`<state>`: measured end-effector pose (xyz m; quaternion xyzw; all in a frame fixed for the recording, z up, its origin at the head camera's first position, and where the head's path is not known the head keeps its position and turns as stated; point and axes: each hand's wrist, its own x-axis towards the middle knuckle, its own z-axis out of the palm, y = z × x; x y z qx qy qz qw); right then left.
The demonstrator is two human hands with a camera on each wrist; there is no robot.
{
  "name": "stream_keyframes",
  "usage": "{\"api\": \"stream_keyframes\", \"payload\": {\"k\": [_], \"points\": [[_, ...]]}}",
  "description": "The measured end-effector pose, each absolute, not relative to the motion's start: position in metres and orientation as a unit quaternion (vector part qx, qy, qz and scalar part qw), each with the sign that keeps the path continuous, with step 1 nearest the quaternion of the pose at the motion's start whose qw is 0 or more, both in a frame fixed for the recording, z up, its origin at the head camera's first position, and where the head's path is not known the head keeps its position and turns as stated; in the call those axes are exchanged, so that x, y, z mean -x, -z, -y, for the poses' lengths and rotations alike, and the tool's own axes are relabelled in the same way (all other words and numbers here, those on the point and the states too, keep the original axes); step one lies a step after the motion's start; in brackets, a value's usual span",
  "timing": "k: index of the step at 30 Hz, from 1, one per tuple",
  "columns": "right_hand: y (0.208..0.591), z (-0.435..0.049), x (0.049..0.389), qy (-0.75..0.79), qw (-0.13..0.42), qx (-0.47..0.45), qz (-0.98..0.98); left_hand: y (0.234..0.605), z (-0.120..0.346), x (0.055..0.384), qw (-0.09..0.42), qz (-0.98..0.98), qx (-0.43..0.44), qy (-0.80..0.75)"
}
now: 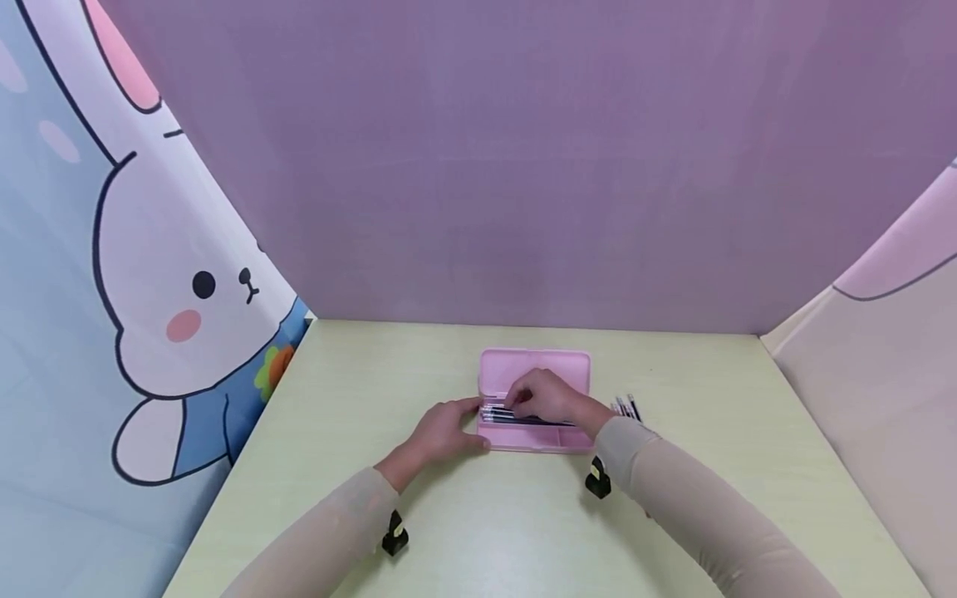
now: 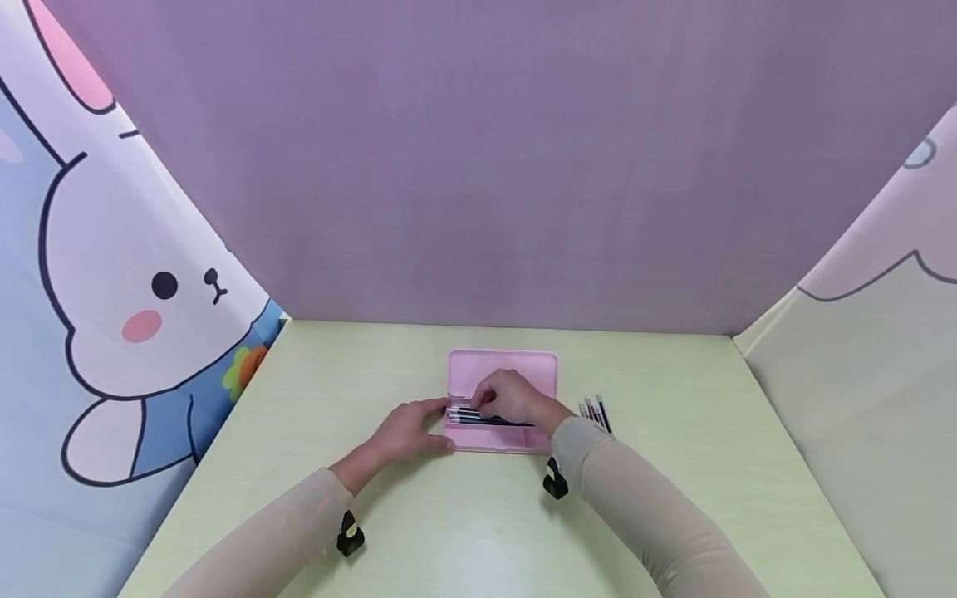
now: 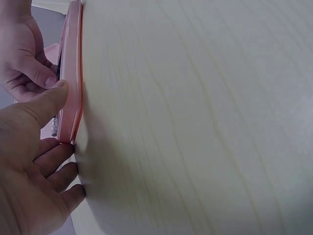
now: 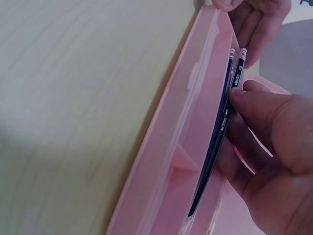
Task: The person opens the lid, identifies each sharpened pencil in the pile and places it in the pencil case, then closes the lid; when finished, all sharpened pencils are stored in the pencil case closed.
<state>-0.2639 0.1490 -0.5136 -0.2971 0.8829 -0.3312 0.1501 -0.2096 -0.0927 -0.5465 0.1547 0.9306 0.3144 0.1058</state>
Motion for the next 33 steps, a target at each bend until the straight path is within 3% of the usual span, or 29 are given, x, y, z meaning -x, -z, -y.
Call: {"api": "stream_keyframes", "payload": {"k": [22, 33], "points": [[0.513, -0.158, 0.266, 0.334, 0.160, 0.279, -0.886, 0.550, 0.096, 0.213, 0.112, -0.933, -0.146, -0.309], [0.498, -0.202, 0.266, 0.424, 0.193, 0.239, -0.852, 0.544, 0.097, 0.211, 0.112, -0.932, -0.138, -0.316]]}}
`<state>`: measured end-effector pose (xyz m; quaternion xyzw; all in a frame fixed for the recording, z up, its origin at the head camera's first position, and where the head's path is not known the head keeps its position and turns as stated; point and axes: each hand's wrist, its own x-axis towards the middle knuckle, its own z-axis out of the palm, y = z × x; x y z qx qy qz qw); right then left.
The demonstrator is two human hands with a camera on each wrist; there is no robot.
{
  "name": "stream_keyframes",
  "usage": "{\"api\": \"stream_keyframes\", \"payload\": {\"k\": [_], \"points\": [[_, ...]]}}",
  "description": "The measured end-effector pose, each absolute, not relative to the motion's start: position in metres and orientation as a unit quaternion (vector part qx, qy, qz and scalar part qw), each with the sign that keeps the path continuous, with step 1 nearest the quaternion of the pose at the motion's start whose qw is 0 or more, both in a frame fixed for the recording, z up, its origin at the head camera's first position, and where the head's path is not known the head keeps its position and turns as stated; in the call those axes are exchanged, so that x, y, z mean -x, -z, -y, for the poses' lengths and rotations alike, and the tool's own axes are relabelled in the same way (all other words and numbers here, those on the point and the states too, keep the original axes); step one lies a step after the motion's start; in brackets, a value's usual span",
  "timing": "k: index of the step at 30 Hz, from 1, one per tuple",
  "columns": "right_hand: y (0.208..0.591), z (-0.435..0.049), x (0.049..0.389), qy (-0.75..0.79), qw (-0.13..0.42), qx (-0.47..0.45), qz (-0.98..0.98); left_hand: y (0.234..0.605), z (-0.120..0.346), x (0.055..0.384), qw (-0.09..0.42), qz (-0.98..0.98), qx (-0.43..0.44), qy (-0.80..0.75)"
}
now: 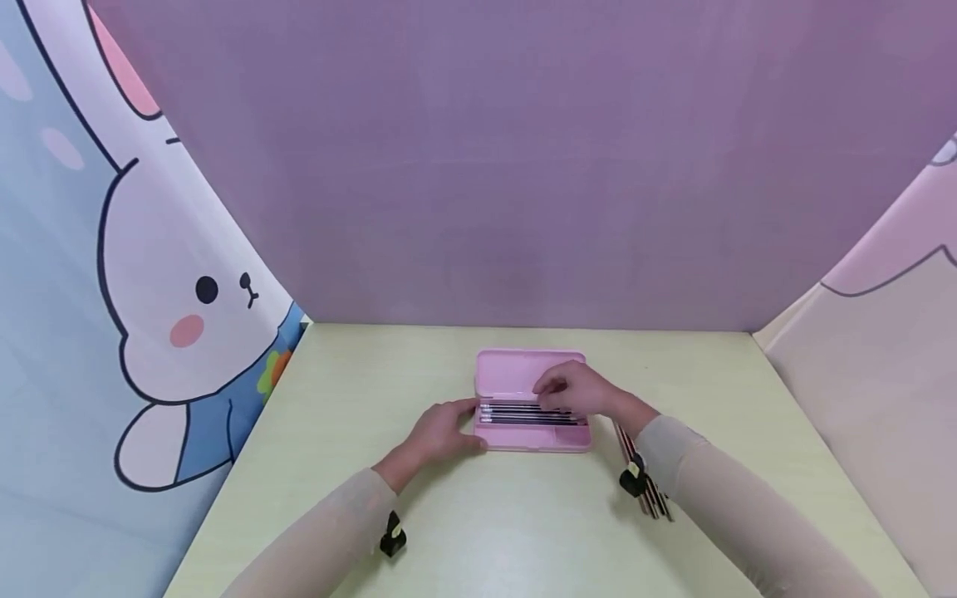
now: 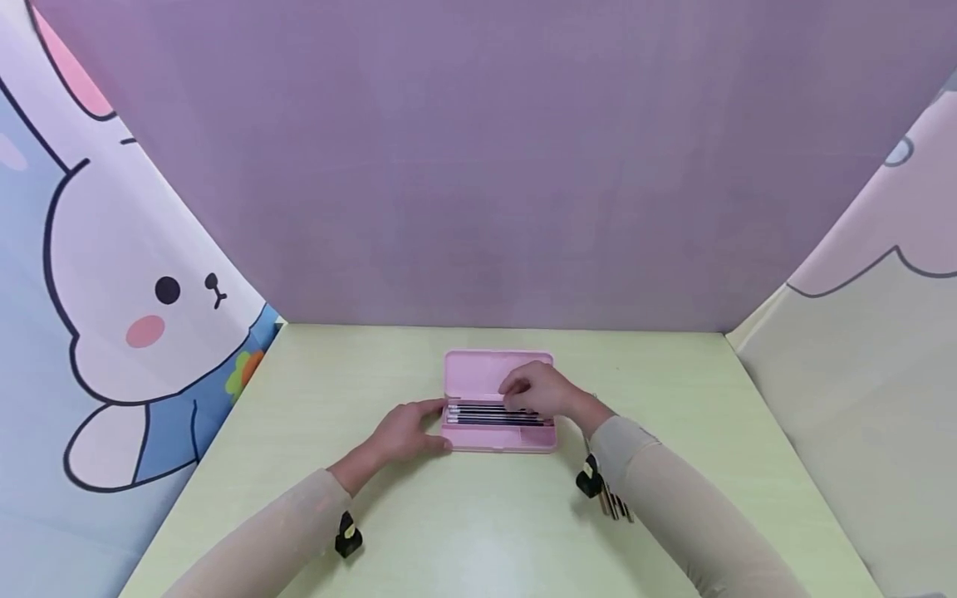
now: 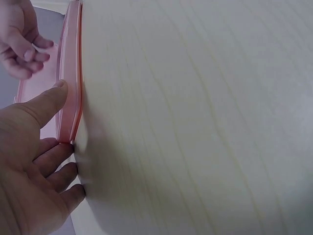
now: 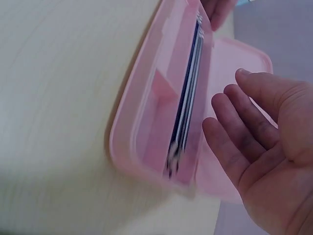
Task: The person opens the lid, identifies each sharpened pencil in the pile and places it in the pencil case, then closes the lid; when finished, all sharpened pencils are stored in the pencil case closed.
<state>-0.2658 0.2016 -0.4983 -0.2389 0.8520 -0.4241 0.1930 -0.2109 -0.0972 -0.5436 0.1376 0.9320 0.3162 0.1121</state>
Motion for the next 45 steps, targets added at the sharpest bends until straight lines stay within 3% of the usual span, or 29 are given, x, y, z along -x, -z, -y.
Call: {"api": "stream_keyframes", "payload": {"k": [5, 14, 25, 34, 45], "points": [[0.493, -0.235, 0.259, 0.466, 0.221, 0.196, -0.834, 0.545, 0.096, 0.211, 0.112, -0.931, -0.138, -0.318], [0.489, -0.295, 0.246, 0.456, 0.180, 0.152, -0.858, 0.545, 0.094, 0.211, 0.113, -0.931, -0.136, -0.320], [0.502, -0.349, 0.229, 0.471, 0.191, 0.097, -0.855, 0.546, 0.093, 0.212, 0.109, -0.932, -0.136, -0.318], [0.526, -0.367, 0.217, 0.486, 0.211, 0.071, -0.845, 0.546, 0.093, 0.211, 0.107, -0.932, -0.138, -0.316], [0.531, -0.366, 0.217, 0.480, 0.195, 0.058, -0.853, 0.545, 0.093, 0.211, 0.105, -0.931, -0.137, -0.321]]}}
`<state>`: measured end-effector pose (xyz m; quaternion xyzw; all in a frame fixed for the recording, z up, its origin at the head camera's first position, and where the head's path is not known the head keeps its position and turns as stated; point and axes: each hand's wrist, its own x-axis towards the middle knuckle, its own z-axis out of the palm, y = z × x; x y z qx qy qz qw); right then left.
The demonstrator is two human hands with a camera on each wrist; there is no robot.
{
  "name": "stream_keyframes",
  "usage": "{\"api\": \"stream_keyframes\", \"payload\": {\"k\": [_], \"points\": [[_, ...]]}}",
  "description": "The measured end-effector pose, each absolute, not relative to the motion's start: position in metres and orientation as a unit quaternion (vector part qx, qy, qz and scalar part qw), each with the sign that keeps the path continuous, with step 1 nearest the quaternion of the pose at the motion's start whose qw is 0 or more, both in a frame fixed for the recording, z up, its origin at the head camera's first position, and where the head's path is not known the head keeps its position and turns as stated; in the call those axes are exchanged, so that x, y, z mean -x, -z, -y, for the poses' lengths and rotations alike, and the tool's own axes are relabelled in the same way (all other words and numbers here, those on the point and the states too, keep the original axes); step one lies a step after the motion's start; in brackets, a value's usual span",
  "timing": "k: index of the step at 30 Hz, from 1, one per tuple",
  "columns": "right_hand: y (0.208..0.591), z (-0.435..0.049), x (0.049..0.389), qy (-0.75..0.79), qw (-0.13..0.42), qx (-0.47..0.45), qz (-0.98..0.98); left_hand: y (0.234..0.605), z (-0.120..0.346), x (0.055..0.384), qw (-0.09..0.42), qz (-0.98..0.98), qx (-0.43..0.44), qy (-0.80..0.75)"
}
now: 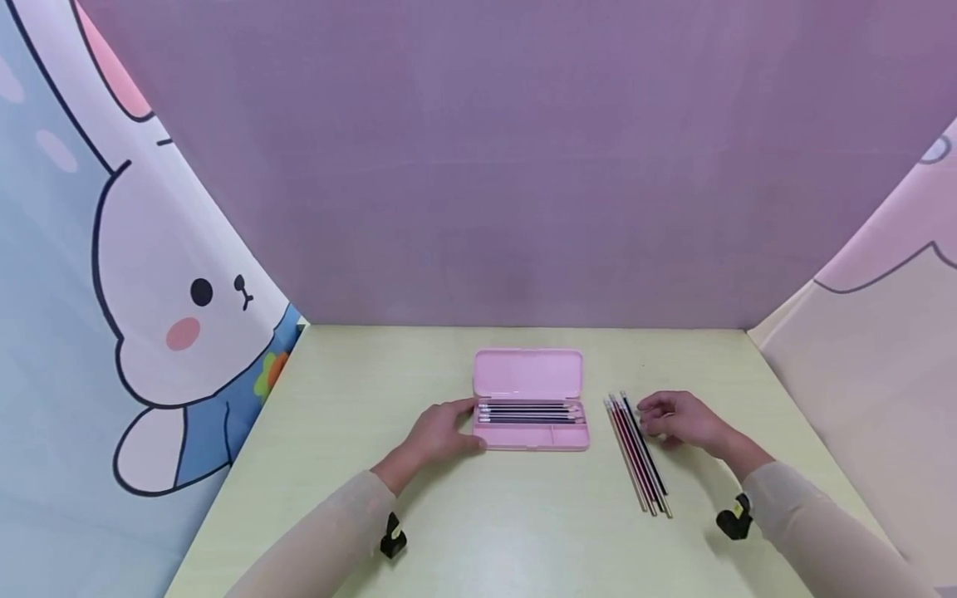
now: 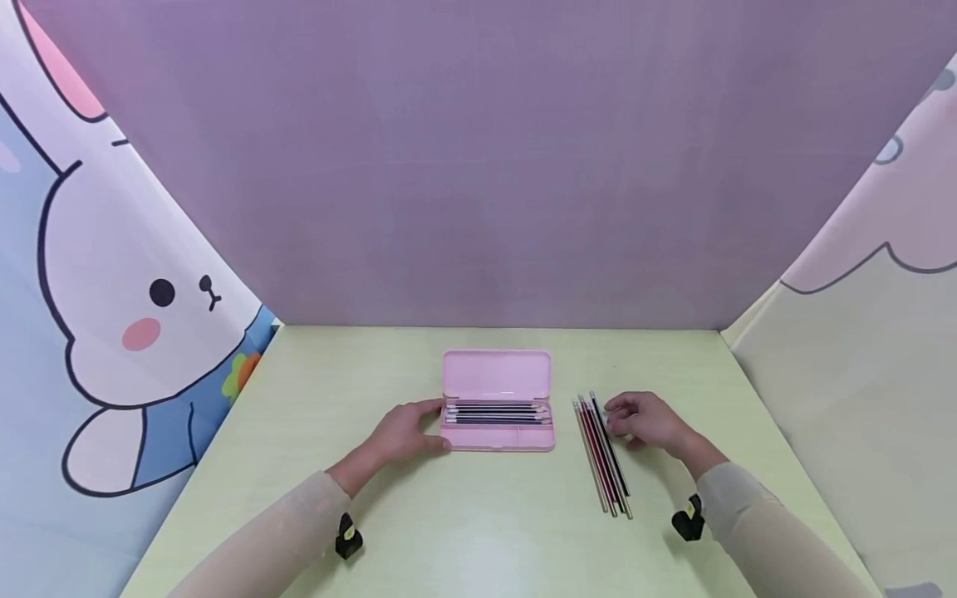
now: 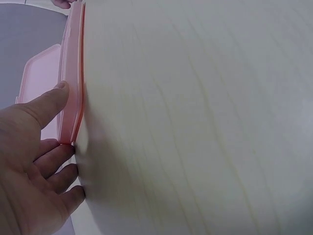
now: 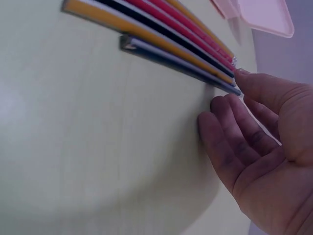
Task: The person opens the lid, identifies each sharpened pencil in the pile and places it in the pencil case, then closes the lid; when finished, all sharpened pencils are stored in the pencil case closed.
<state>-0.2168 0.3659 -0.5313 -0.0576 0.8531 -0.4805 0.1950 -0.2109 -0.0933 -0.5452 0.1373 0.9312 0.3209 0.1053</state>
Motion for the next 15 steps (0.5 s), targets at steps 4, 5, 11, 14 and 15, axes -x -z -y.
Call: {"api": "stream_keyframes", "payload": {"k": [4, 5, 11, 14, 15], "points": [[0.523, -0.360, 0.221, 0.476, 0.180, 0.067, -0.858, 0.549, 0.093, 0.211, 0.105, -0.932, -0.139, -0.318], [0.520, -0.357, 0.222, 0.475, 0.175, 0.070, -0.860, 0.550, 0.093, 0.211, 0.105, -0.932, -0.141, -0.318], [0.506, -0.331, 0.228, 0.486, 0.170, 0.081, -0.854, 0.547, 0.093, 0.217, 0.094, -0.923, -0.154, -0.341], [0.505, -0.316, 0.232, 0.511, 0.180, 0.084, -0.836, 0.541, 0.093, 0.223, 0.070, -0.919, -0.140, -0.363], [0.506, -0.311, 0.234, 0.520, 0.183, 0.080, -0.830, 0.539, 0.093, 0.224, 0.064, -0.916, -0.131, -0.374]]}}
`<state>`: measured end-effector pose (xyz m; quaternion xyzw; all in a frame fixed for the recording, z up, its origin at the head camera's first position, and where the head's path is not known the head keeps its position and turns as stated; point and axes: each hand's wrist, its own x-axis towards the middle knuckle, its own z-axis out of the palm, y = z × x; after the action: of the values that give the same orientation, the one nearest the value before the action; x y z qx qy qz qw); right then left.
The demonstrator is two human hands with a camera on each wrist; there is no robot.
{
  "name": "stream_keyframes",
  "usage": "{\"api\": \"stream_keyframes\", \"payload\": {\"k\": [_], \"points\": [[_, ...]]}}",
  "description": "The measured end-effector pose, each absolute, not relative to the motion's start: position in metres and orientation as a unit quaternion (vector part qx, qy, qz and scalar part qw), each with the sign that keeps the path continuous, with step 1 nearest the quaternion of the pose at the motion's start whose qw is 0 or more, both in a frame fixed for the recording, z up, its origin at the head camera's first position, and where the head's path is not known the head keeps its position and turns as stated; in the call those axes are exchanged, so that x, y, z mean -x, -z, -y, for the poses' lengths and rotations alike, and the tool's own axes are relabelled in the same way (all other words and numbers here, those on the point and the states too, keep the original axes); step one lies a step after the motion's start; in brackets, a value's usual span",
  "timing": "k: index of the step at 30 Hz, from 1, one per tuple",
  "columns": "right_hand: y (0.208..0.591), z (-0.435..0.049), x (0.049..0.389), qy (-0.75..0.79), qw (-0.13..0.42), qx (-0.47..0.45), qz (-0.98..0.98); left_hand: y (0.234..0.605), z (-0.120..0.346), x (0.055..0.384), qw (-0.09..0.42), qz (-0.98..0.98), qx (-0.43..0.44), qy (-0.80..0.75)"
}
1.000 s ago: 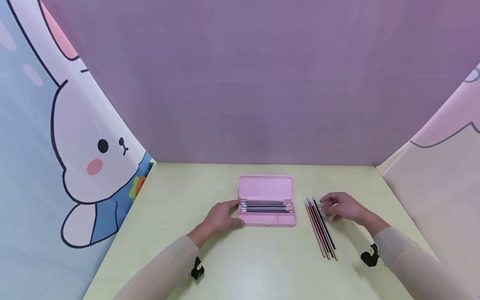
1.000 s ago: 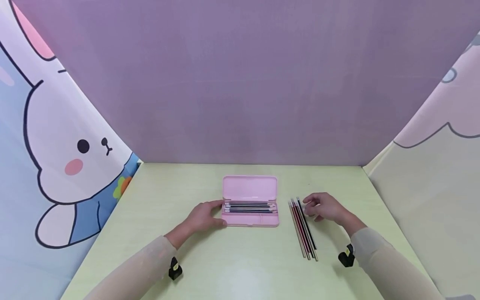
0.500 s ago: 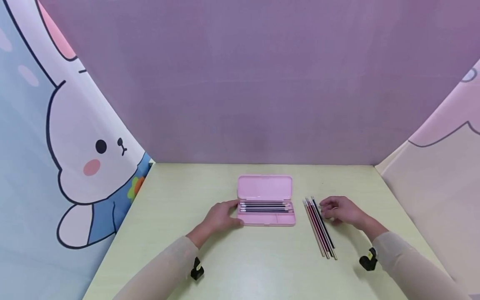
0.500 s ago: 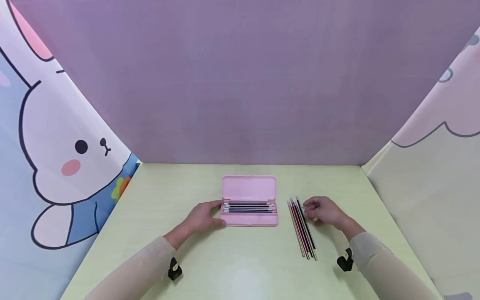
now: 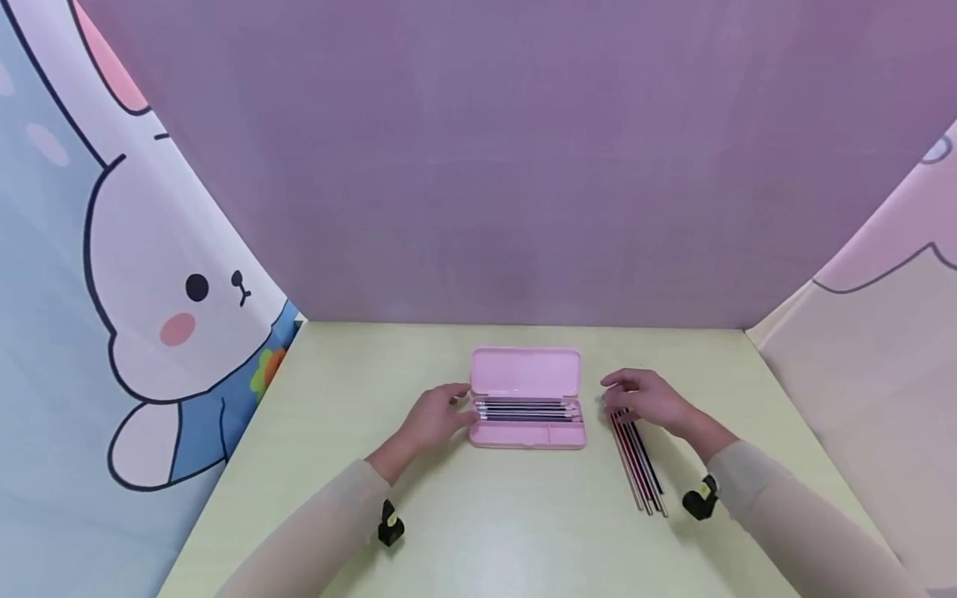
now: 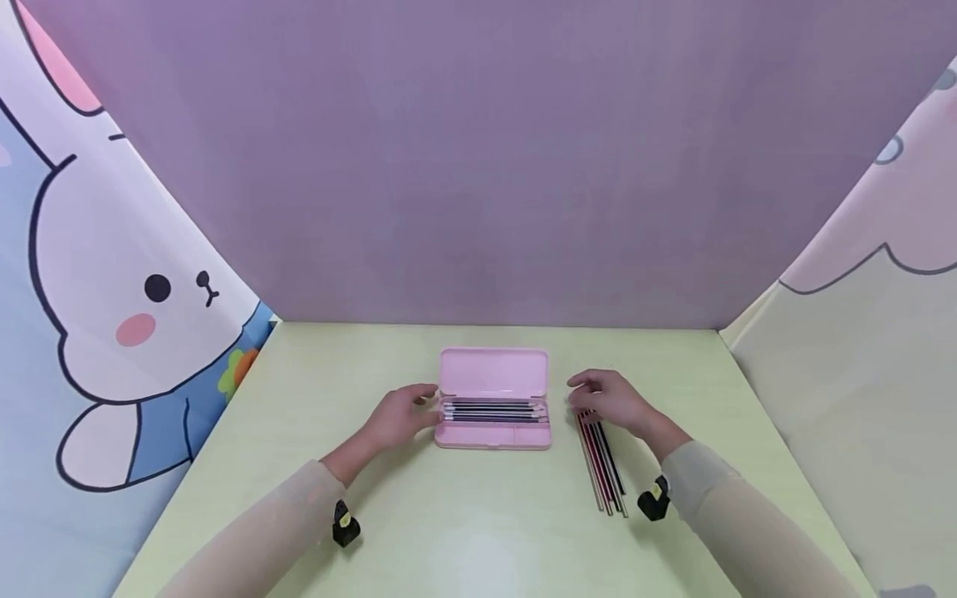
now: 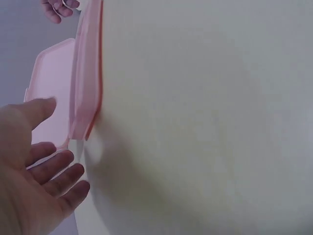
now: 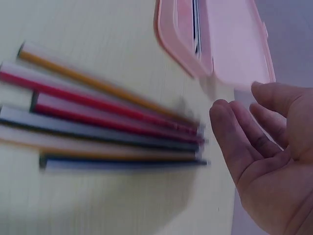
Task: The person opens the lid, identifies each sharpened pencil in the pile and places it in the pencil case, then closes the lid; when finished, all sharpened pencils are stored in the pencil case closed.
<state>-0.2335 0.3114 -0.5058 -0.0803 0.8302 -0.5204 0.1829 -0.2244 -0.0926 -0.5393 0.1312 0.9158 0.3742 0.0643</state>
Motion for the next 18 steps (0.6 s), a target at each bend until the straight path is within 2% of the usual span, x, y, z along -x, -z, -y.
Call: {"api": "stream_keyframes", "payload": {"k": [3, 11, 18], "points": [[0.509, -0.299, 0.237, 0.535, 0.189, 0.063, -0.821, 0.535, 0.091, 0.230, 0.066, -0.905, -0.114, -0.405], [0.523, -0.275, 0.235, 0.552, 0.216, 0.009, -0.805, 0.534, 0.088, 0.234, 0.172, -0.827, -0.031, -0.534], [0.525, -0.268, 0.234, 0.576, 0.219, -0.004, -0.788, 0.534, 0.090, 0.236, 0.221, -0.784, 0.010, -0.580]]}}
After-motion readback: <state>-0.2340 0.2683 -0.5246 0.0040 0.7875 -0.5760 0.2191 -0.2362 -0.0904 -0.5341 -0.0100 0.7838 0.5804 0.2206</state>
